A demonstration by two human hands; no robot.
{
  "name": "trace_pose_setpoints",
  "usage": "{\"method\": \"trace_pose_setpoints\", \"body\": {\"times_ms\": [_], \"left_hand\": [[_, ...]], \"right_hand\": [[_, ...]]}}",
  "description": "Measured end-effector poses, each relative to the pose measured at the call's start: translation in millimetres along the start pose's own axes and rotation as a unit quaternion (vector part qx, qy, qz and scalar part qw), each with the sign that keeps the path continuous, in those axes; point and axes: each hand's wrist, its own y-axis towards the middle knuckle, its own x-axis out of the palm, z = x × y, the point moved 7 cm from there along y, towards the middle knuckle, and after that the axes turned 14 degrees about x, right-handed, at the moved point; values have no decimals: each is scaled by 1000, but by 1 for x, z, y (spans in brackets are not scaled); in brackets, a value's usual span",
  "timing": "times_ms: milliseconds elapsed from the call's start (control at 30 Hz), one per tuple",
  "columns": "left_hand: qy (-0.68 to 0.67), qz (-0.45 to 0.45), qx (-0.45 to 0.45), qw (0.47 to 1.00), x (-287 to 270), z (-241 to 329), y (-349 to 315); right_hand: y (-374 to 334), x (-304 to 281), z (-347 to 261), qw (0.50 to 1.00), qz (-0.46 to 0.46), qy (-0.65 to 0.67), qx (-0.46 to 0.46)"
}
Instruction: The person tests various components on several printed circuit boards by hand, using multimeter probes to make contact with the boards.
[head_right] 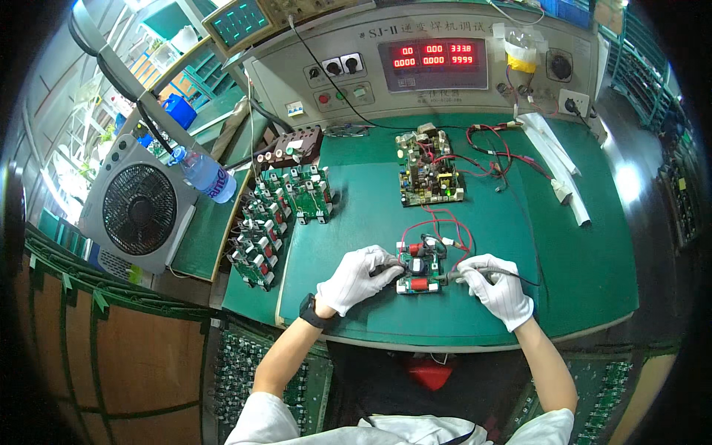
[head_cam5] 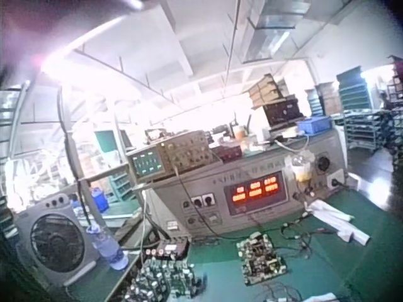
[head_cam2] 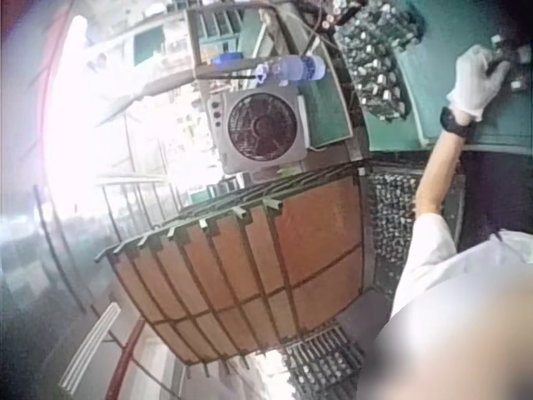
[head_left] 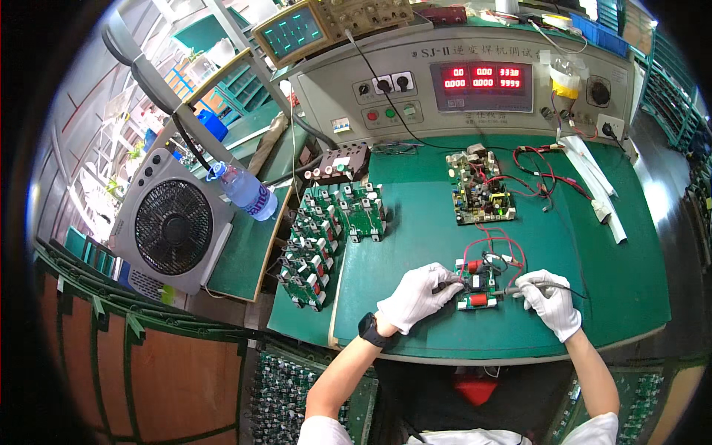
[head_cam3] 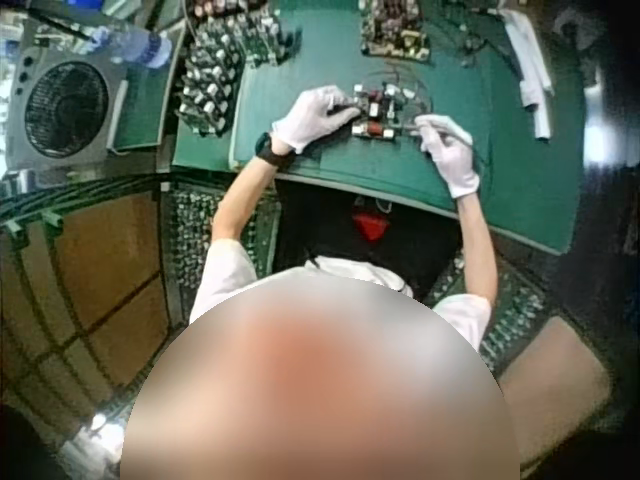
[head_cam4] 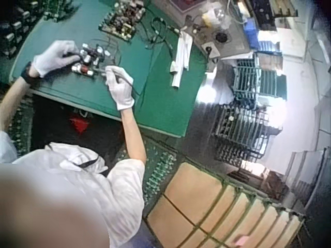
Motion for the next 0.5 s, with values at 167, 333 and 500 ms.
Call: {"method": "trace_pose_setpoints", "body": {"times_ms": [167, 333, 500], "left_hand": [[60, 13, 31, 998, -2, 1, -3], [48, 22, 41, 998, 0, -4, -5], [65, 20, 38, 997, -1, -1, -5]], "right_hand": [[1, 3, -5, 1000, 9, -30, -3], [-5, -1, -42, 996, 43, 71, -42], [9, 35, -81, 991, 19, 6, -133]]}}
